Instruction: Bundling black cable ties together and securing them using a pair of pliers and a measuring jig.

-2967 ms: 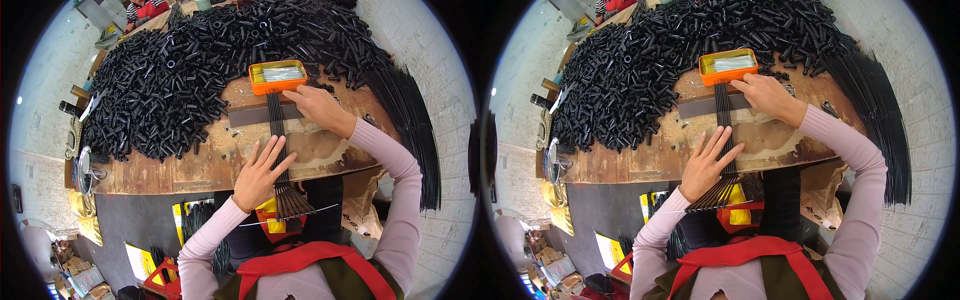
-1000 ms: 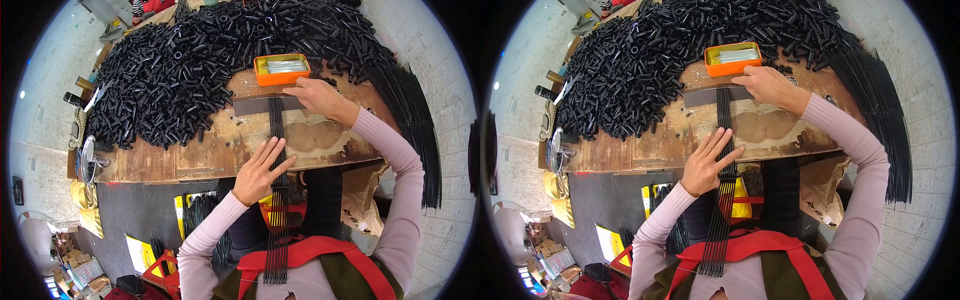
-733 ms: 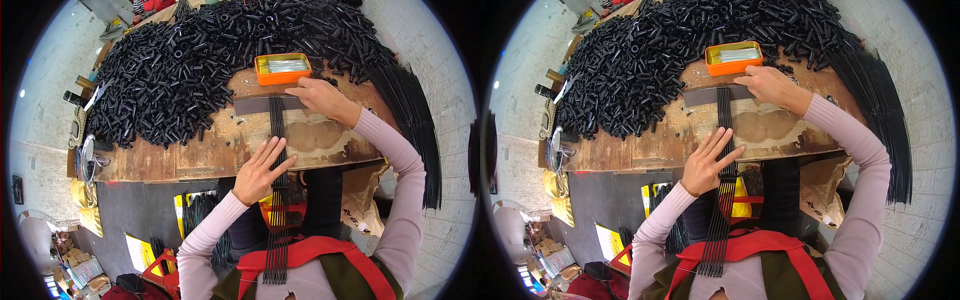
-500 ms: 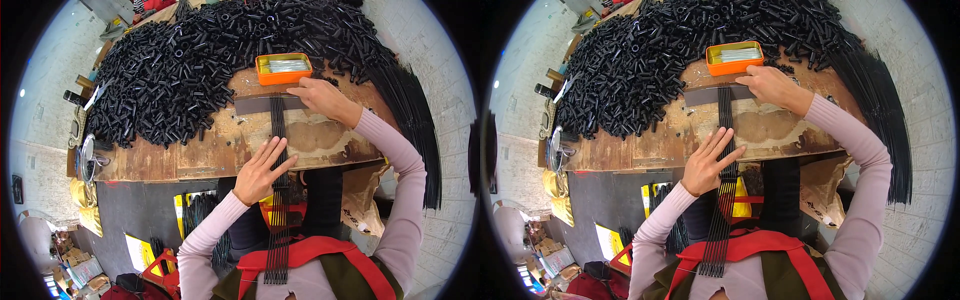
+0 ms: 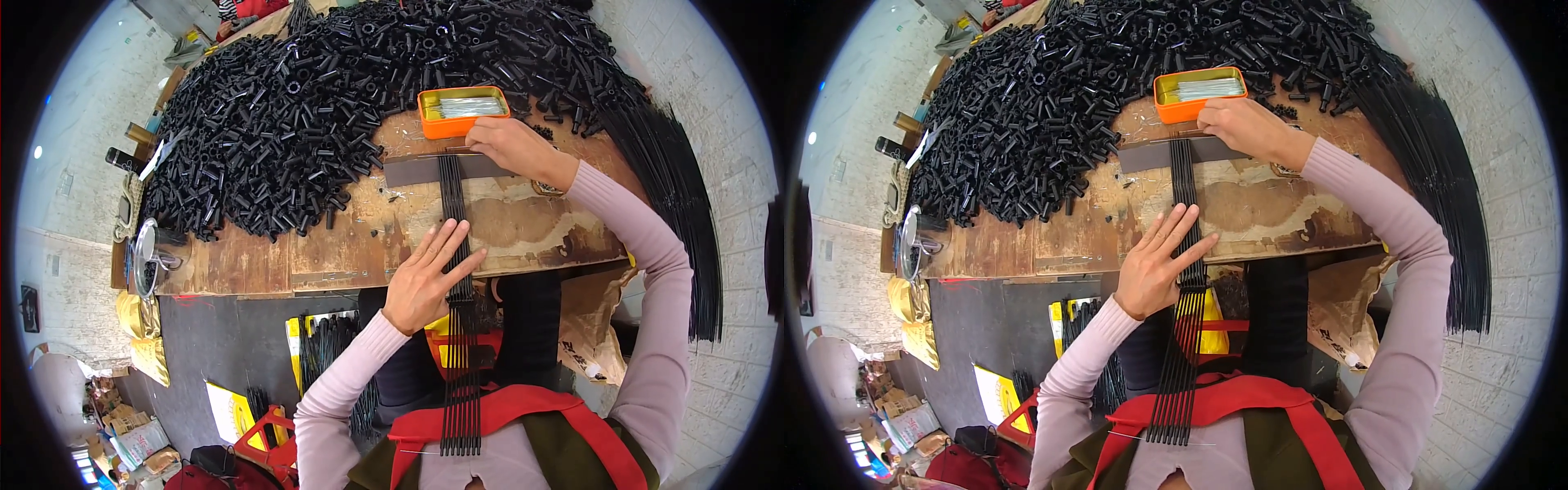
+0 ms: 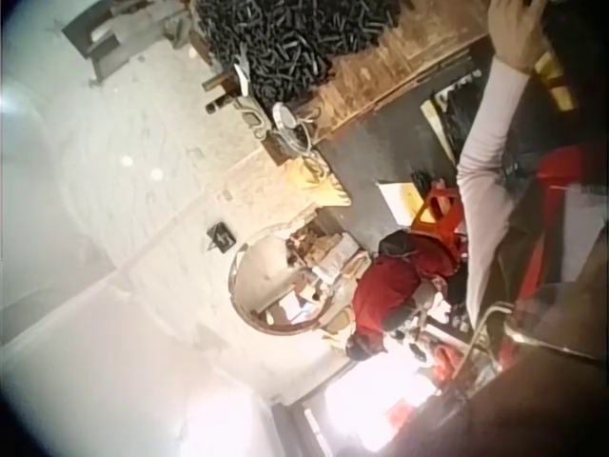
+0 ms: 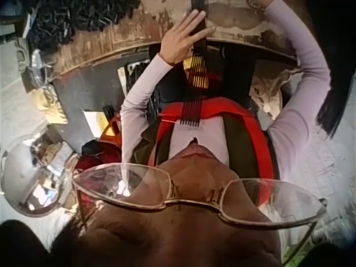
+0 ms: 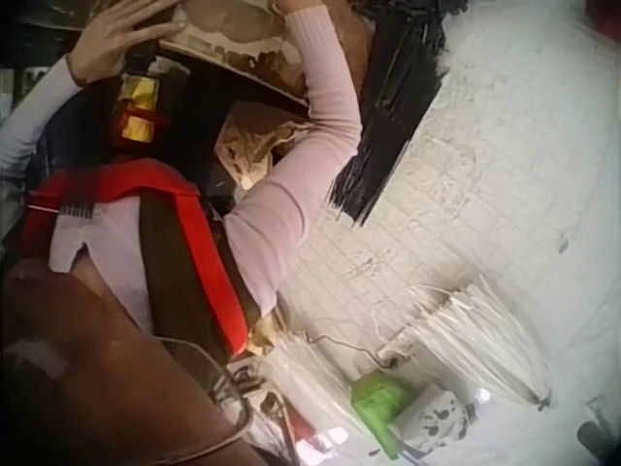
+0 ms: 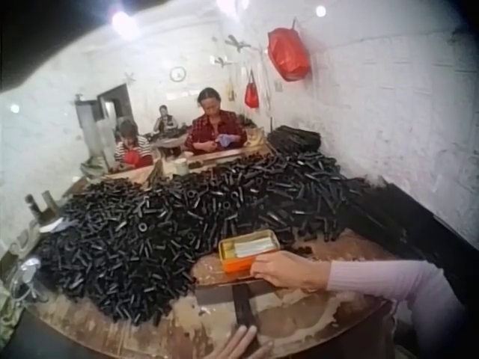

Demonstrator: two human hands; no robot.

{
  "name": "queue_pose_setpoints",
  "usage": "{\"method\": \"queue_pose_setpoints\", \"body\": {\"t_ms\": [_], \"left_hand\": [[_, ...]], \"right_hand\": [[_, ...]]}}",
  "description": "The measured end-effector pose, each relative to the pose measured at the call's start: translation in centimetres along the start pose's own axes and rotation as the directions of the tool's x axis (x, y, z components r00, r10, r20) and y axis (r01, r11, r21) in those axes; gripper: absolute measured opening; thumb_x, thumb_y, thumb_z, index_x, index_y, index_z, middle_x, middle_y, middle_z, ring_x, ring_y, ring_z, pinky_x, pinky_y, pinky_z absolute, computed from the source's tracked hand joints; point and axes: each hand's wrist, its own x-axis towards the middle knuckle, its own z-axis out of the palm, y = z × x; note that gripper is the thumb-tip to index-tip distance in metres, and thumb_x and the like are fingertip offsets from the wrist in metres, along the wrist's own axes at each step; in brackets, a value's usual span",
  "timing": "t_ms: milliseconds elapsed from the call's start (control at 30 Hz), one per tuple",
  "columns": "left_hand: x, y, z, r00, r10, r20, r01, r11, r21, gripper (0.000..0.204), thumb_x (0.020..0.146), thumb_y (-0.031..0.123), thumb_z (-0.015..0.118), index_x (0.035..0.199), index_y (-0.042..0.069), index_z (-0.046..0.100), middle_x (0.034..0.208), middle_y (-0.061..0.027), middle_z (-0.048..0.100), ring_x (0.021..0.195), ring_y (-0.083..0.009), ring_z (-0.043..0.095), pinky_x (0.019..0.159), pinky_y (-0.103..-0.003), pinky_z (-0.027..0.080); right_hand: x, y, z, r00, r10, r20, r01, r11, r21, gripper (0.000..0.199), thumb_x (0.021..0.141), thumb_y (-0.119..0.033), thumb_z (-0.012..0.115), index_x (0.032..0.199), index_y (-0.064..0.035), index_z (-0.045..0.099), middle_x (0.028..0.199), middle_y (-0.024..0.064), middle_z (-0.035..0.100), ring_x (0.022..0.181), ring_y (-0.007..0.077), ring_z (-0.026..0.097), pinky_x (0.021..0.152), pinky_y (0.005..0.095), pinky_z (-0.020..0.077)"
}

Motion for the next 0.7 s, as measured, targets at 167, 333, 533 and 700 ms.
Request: {"method": "queue_pose_setpoints", "body": {"t_ms": [167, 333, 533, 700], "left_hand": [[0.0, 0.0, 0.1, 1.0, 0.005, -0.013, -0.005, 1.0, -0.004, 0.089, 0.055, -0.007, 0.062, 0.139, 0.023, 0.052, 0.155, -0.0138, 0.034, 0.143, -0.0307, 0.032, 0.115, -0.046, 0.03], [0.0, 0.1, 0.0, 1.0, 0.005, -0.01, -0.005, 1.0, -0.007, 0.089, 0.056, -0.007, 0.061, 0.139, 0.023, 0.052, 0.155, -0.014, 0.034, 0.143, -0.0309, 0.032, 0.116, -0.046, 0.03], [0.0, 0.1, 0.0, 1.0, 0.007, -0.013, -0.007, 1.0, -0.009, 0.088, 0.056, -0.006, 0.061, 0.139, 0.022, 0.052, 0.154, -0.0148, 0.034, 0.143, -0.0311, 0.032, 0.115, -0.046, 0.03], [0.0, -0.1, -0.2, 0.999, 0.046, 0.023, -0.047, 0.997, 0.057, 0.085, 0.059, -0.001, 0.065, 0.141, 0.018, 0.049, 0.155, -0.0167, 0.03, 0.143, -0.0334, 0.03, 0.117, -0.045, 0.029]], "right_hand": [[-0.6, -0.3, 0.3, 1.0, -0.02, -0.01, 0.019, 1.0, -0.025, 0.013, 0.089, -0.007, 0.058, 0.098, 0.0012, 0.064, 0.09, 0.0135, 0.062, 0.084, 0.0328, 0.063, 0.076, 0.0403, 0.0511], [-0.5, -0.5, 0.5, 0.998, -0.035, -0.052, 0.032, 0.998, -0.063, 0.014, 0.09, -0.008, 0.058, 0.098, 0.0005, 0.065, 0.09, 0.0128, 0.062, 0.087, 0.0314, 0.063, 0.076, 0.0397, 0.0512], [0.0, -0.4, 0.5, 0.998, -0.03, -0.064, 0.028, 0.999, -0.031, 0.014, 0.087, -0.008, 0.062, 0.099, -0.0002, 0.065, 0.09, 0.0117, 0.061, 0.087, 0.0306, 0.063, 0.076, 0.0389, 0.0512], [-0.4, -0.2, 1.0, 0.994, -0.064, -0.085, 0.06, 0.997, -0.055, 0.014, 0.086, -0.006, 0.062, 0.098, -0.0005, 0.065, 0.089, 0.0113, 0.061, 0.086, 0.0307, 0.062, 0.076, 0.0389, 0.0509]]}}
